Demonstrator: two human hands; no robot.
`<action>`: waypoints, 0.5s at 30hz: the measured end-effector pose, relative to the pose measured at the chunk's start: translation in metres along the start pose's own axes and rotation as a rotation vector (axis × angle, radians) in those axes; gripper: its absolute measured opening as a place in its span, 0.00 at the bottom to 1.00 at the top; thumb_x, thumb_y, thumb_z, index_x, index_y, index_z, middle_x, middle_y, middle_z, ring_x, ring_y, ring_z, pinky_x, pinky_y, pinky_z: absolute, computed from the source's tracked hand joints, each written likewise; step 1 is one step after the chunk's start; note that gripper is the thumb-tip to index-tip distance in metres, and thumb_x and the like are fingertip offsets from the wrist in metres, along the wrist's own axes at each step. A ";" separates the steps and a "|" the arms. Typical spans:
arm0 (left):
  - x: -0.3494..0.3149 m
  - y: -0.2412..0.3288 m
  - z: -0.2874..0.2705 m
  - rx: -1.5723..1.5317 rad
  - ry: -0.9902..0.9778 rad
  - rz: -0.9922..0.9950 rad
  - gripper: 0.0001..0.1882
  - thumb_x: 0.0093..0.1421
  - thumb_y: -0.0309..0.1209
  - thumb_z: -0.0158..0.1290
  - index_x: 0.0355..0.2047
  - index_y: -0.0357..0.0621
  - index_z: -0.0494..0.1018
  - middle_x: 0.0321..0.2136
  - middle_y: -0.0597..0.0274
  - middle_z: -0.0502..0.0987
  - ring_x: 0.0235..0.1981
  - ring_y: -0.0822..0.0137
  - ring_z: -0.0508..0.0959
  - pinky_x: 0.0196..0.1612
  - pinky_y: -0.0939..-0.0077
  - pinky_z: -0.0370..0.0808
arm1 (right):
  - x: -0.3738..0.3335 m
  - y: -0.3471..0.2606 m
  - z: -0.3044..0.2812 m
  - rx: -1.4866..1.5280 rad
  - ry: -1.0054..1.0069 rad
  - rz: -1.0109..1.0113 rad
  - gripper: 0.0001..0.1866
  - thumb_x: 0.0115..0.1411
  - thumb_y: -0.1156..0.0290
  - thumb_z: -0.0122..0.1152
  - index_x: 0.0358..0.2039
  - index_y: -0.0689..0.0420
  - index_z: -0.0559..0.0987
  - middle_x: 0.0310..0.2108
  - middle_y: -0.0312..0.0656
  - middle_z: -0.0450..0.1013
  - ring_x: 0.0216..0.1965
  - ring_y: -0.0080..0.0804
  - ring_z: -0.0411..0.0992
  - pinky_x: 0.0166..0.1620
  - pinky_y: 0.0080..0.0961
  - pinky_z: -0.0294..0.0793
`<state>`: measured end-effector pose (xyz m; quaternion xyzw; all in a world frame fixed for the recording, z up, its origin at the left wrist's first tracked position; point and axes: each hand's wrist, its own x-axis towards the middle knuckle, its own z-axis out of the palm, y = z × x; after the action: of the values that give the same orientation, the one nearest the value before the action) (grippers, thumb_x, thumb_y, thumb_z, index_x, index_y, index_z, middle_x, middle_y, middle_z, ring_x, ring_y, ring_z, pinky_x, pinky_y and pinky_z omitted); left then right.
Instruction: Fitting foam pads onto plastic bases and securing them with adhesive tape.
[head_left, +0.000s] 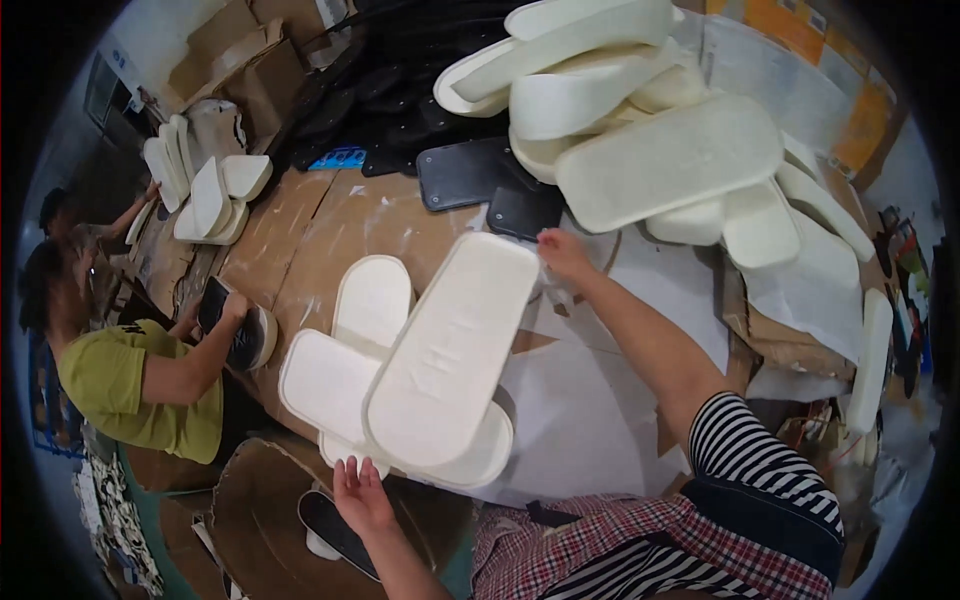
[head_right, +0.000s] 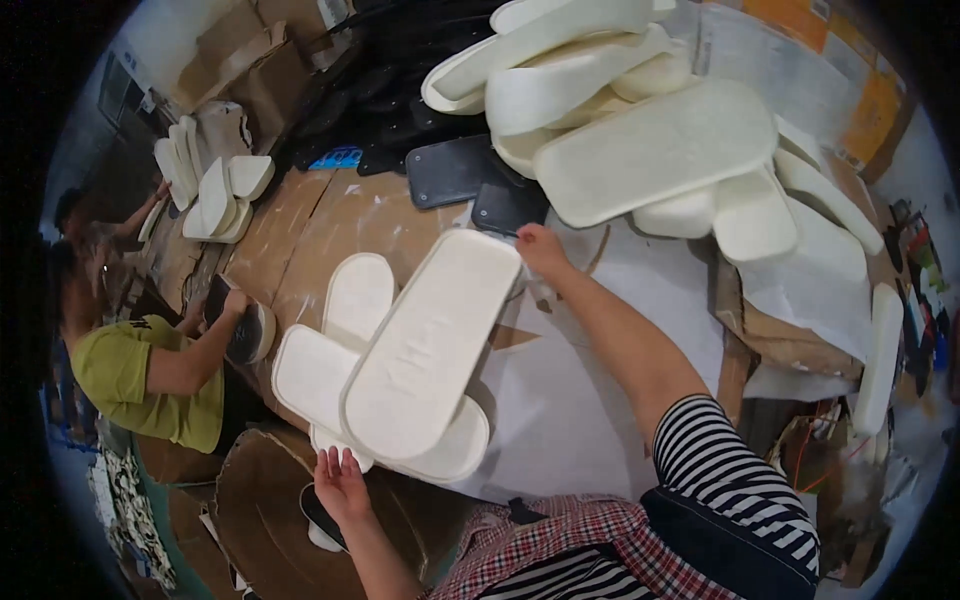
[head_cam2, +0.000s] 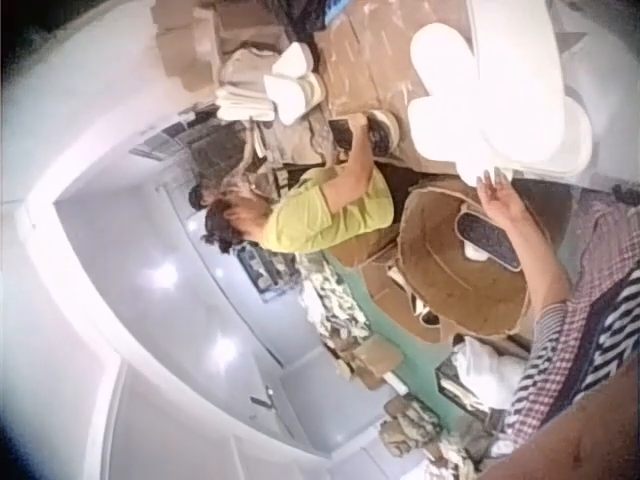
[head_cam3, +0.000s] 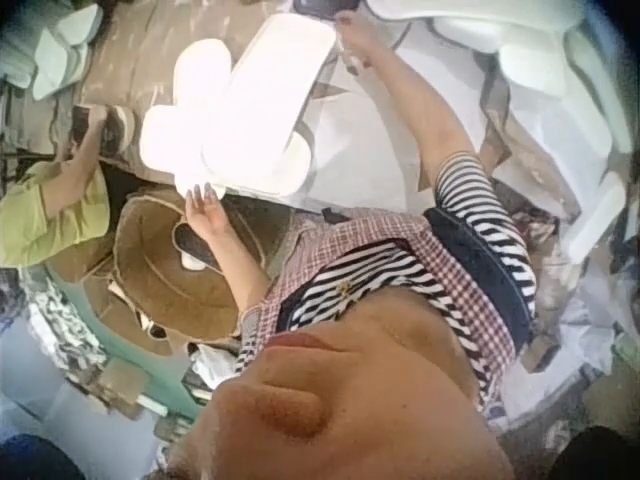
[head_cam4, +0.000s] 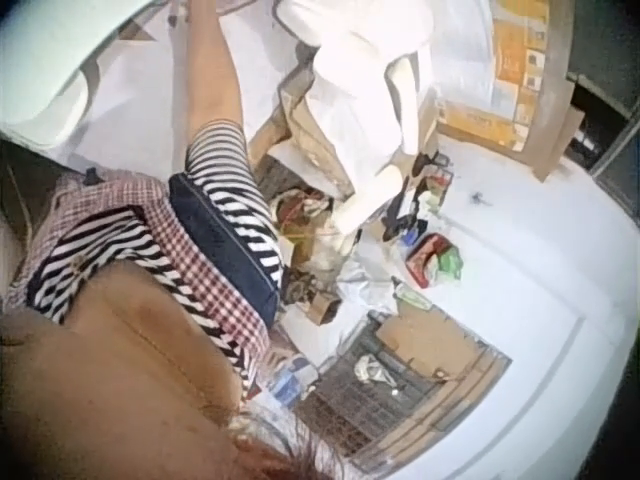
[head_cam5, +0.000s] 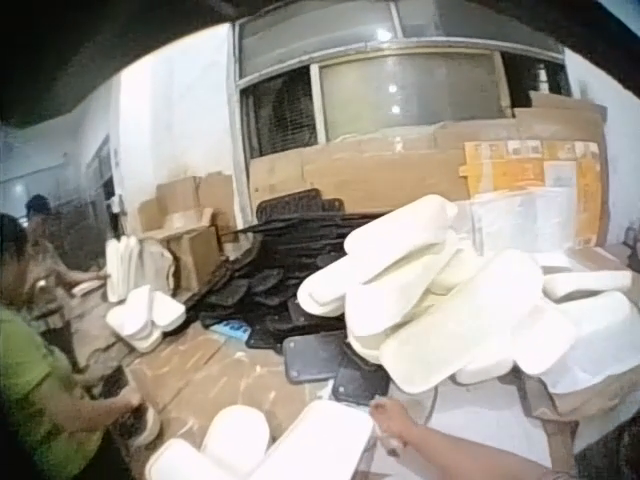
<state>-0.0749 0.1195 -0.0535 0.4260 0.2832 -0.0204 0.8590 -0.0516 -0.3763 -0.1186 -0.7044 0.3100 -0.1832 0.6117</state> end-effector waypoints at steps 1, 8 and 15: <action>0.001 0.000 -0.007 0.012 0.021 0.000 0.14 0.58 0.32 0.50 0.42 0.38 0.70 0.37 0.57 0.73 0.36 0.59 0.74 0.41 0.71 0.74 | 0.019 -0.001 0.013 -0.397 0.002 -0.292 0.11 0.53 0.74 0.55 0.38 0.58 0.76 0.40 0.44 0.74 0.40 0.41 0.72 0.42 0.33 0.72; 0.013 -0.014 -0.039 0.080 0.151 -0.044 0.15 0.60 0.35 0.49 0.44 0.40 0.69 0.33 0.60 0.75 0.32 0.63 0.76 0.35 0.73 0.76 | 0.115 -0.026 0.078 -1.128 -0.182 -0.634 0.13 0.57 0.64 0.51 0.37 0.56 0.79 0.45 0.43 0.72 0.51 0.44 0.62 0.51 0.45 0.60; 0.018 -0.019 -0.030 0.085 0.137 -0.068 0.14 0.59 0.35 0.49 0.43 0.42 0.70 0.35 0.61 0.74 0.36 0.64 0.74 0.39 0.72 0.74 | 0.085 -0.065 0.080 -1.854 -0.431 -0.565 0.14 0.55 0.64 0.51 0.35 0.57 0.79 0.41 0.48 0.70 0.50 0.44 0.58 0.42 0.51 0.64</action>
<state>-0.0793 0.1338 -0.0908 0.4527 0.3545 -0.0321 0.8175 0.0764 -0.3691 -0.0800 -0.9705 0.0335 0.1245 -0.2039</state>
